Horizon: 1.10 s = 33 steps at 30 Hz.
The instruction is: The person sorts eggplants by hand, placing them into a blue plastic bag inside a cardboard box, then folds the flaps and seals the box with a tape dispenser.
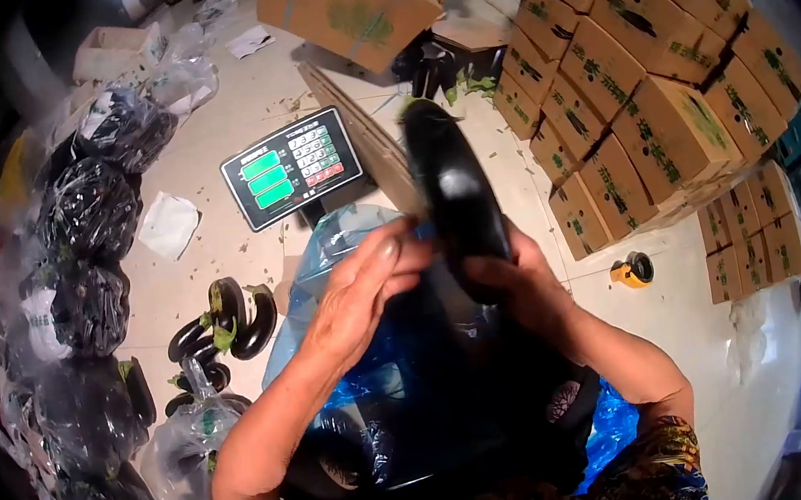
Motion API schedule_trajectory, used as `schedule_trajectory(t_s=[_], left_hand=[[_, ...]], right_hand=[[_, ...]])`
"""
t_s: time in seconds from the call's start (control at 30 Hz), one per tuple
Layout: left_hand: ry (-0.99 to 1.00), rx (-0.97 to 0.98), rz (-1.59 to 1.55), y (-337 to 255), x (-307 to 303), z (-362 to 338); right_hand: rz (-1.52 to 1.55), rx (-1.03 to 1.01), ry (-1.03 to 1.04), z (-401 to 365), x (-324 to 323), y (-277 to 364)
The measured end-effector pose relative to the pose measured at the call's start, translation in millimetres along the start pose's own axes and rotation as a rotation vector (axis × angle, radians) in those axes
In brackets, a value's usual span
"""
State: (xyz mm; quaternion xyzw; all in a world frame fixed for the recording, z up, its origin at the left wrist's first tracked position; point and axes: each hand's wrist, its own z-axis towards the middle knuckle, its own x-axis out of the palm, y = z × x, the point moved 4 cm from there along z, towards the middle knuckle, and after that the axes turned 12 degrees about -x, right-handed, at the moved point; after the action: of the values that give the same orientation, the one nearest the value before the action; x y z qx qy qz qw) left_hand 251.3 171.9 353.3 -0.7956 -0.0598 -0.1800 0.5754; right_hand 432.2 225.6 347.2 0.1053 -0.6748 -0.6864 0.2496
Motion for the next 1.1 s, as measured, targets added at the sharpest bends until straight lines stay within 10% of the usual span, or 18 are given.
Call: schedule_trajectory(t_s=[0.63,1.1], left_hand=[[-0.15,-0.4,0.325,81,-56,-23],[0.067,-0.383,0.345,51,-51,-26]], right_hand=[[0.339,0.196,-0.671,-134,-180,-141],[0.447,0.536,-0.646,-142,-191,-188]])
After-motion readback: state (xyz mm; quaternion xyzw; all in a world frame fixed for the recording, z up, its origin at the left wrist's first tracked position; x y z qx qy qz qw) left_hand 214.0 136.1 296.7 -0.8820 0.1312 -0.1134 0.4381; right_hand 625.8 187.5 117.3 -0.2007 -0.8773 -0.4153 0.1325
